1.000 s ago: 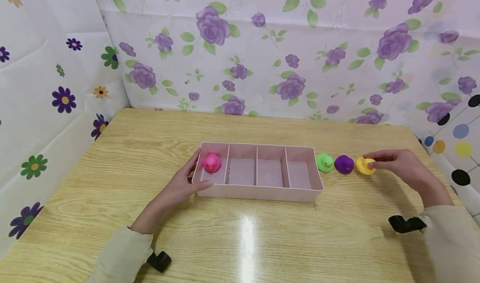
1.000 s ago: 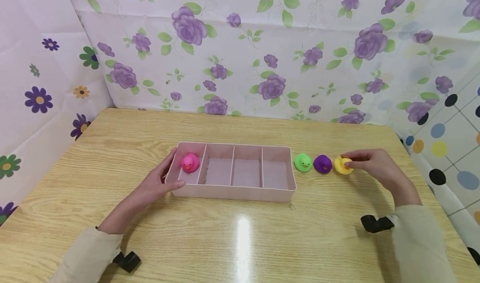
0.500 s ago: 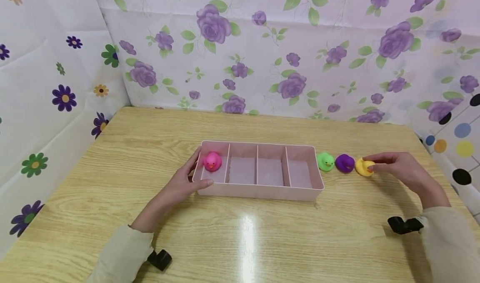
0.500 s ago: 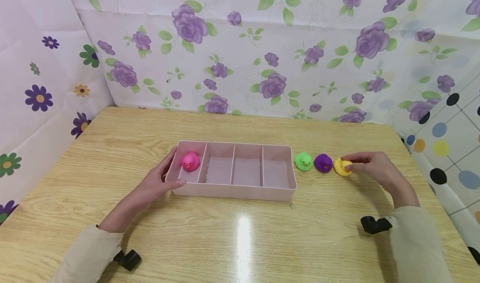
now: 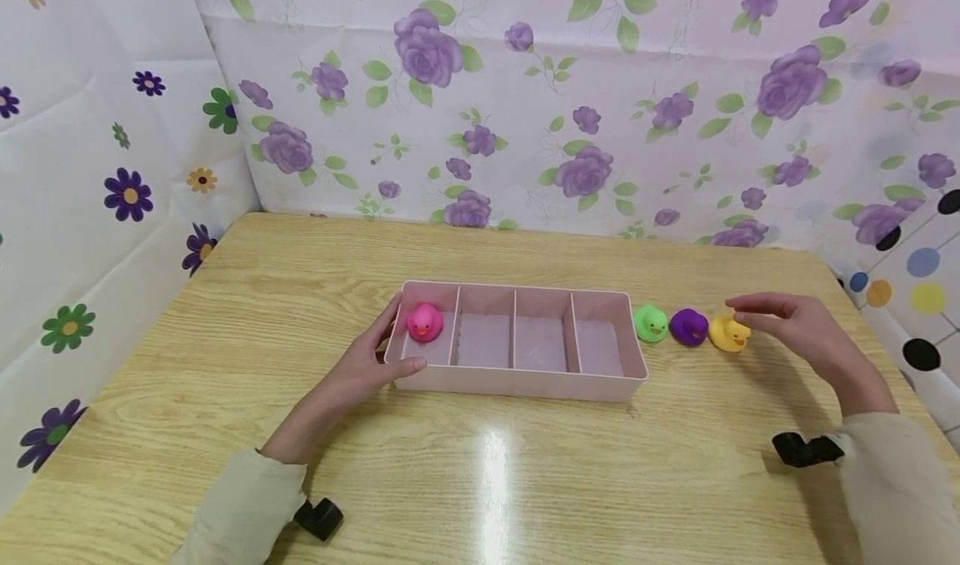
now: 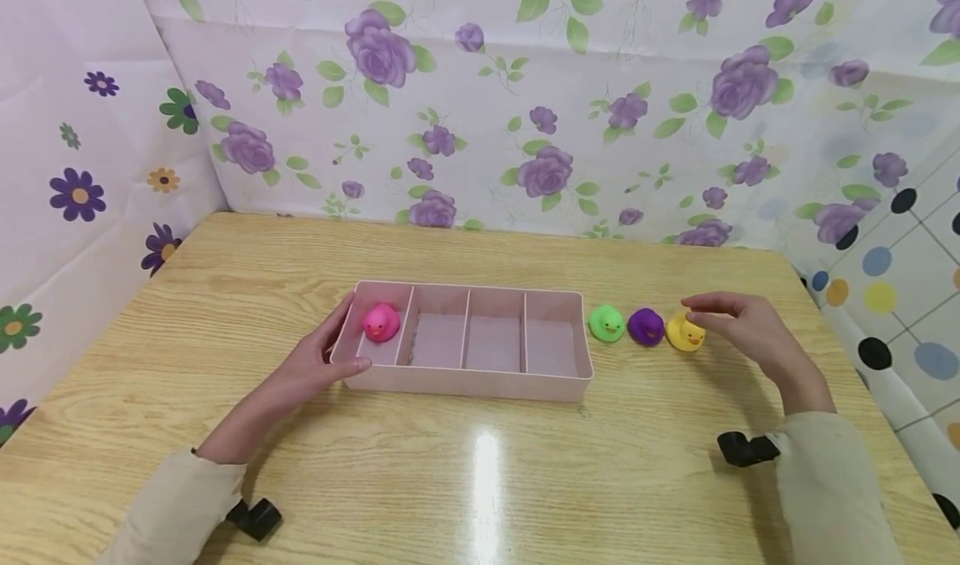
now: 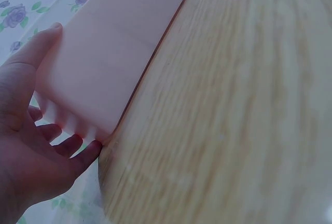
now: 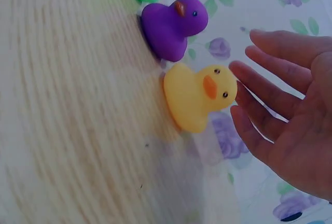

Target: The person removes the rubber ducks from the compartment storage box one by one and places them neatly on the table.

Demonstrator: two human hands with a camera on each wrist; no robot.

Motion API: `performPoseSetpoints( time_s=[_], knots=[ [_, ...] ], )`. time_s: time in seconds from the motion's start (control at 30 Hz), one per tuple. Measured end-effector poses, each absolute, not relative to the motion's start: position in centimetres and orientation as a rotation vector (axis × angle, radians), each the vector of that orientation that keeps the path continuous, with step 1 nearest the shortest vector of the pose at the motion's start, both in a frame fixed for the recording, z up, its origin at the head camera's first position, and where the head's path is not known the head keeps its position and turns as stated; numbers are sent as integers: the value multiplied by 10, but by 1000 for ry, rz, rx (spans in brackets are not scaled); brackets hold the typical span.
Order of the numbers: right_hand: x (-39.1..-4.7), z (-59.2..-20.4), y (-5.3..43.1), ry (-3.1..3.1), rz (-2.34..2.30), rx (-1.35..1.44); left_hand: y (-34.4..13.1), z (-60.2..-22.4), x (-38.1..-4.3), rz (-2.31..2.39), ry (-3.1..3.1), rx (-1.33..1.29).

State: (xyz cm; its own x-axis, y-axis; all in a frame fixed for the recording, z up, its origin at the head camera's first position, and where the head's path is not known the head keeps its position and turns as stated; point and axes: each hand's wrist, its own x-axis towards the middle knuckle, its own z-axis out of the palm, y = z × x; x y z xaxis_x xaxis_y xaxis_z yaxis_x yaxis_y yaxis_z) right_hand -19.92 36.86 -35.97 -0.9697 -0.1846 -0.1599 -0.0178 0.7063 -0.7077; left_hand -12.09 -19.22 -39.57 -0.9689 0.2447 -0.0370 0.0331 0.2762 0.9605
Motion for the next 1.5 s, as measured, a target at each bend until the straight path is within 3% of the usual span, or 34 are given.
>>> performPoseSetpoints(
  time_s=[0.57, 0.83, 1.5],
  knots=[
    [-188, -335, 318, 2849, -1010, -308, -191, -393, -120, 1762, 2357, 240],
    [-182, -332, 292, 2885, -1058, -517, -192, -393, -120, 1755, 2361, 238],
    [-168, -326, 220, 2854, -1096, -618, -192, -394, -120, 1757, 2369, 249]
  ],
)
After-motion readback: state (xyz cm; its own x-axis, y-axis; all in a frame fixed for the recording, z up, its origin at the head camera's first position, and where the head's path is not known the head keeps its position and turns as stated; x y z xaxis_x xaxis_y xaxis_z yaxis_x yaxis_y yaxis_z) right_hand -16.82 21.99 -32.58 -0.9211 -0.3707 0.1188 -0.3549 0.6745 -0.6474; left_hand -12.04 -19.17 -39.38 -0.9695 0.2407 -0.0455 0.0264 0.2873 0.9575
